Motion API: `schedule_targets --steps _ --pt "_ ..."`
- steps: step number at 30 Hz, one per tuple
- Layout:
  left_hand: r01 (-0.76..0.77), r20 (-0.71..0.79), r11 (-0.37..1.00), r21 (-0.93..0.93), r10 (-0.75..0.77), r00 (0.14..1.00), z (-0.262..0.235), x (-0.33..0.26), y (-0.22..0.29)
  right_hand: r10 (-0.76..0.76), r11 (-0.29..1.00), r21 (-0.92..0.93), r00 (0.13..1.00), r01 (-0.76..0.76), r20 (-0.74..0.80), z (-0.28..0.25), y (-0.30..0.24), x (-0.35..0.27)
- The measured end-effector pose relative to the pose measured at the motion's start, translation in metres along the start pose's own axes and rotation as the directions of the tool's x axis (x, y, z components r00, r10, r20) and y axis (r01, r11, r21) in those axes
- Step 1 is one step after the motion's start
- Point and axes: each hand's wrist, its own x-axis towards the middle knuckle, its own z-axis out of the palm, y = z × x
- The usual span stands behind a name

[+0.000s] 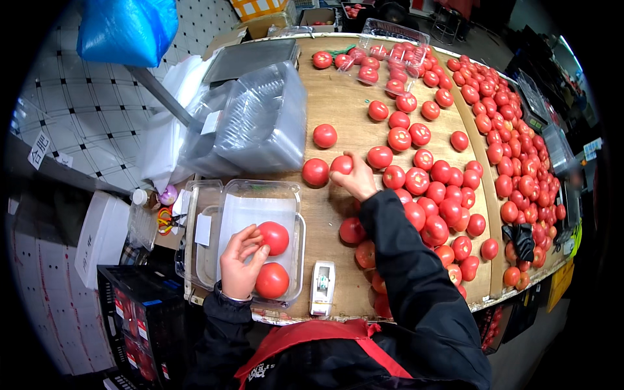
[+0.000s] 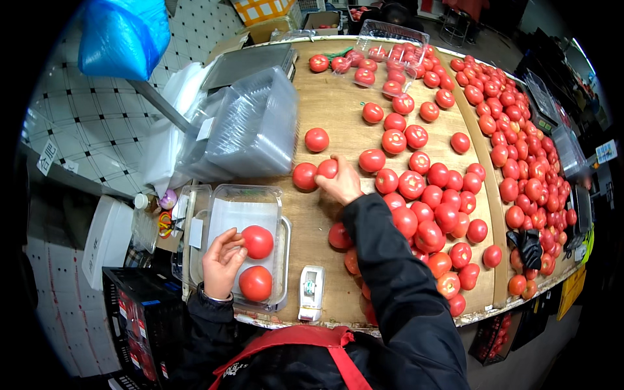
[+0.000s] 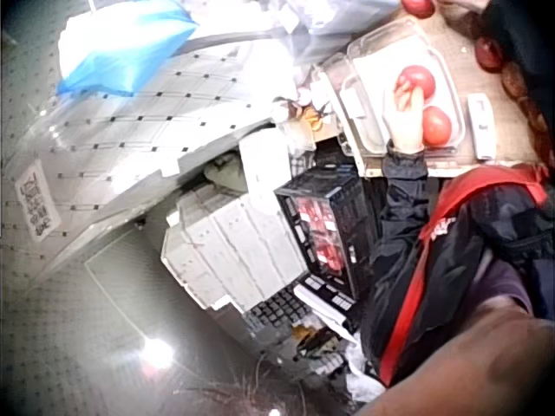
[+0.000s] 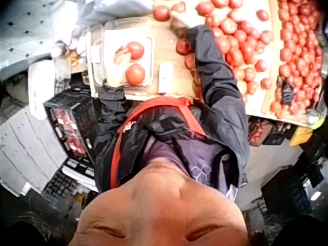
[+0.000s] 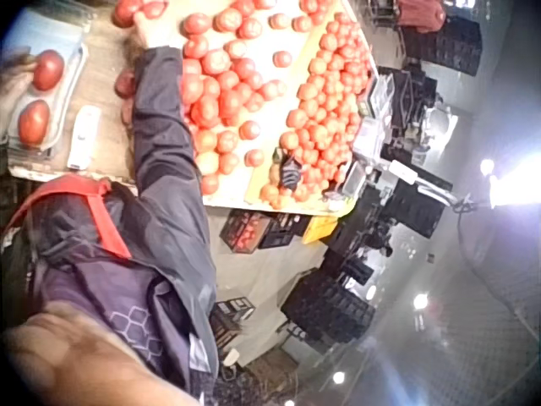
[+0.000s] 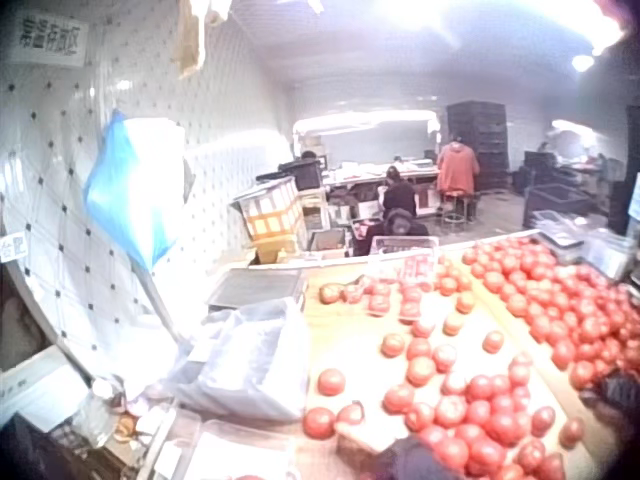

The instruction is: The person selects red tomatoes from a bulk display, places them into clear plastic containers, weighs the containers on a digital scale, and stacks the filled containers into a black crate. The process is repeated multiple times throughout the clip.

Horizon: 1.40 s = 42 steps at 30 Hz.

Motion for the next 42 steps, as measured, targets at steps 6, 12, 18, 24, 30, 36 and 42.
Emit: schedule_targets --steps 6,12,18,24,30,36,42 --pt "0.103 0.137 0.735 -0.670 -0.014 0.990 0.043 0.000 0.034 -0.612 0.724 0.559 0.751 0.405 0.249 0.002 -0.076 -0.089" --pt "0.028 0.019 0.920 -0.391 -0.022 1.000 0.001 0.021 0.011 -0.128 0.976 0.174 0.991 0.132 -0.036 0.024 -0.019 -0.012" --pt "-0.230 -0.016 0.862 0.452 0.265 0.964 -0.034 0.080 -0.015 -0.156 0.932 -0.334 0.988 0.141 -0.019 0.078 0.008 0.017" --pt "-0.355 0.199 0.613 0.706 0.310 0.930 -0.020 0.088 -0.021 -0.113 0.910 -0.390 0.990 0.137 0.084 0.078 0.016 0.025" --pt "-0.466 0.282 0.342 0.816 0.467 0.838 -0.037 0.082 -0.030 -0.083 0.907 -0.419 0.993 0.043 -0.078 -0.018 0.032 0.043" --pt "-0.441 0.400 0.300 0.846 0.189 0.897 -0.041 0.083 -0.010 -0.010 0.780 -0.613 0.977 -0.125 -0.212 -0.055 0.084 0.054" --pt "-0.499 0.500 0.313 0.808 0.081 0.862 -0.062 0.100 -0.002 0.033 0.767 -0.634 0.993 -0.097 -0.112 -0.052 0.095 0.063"
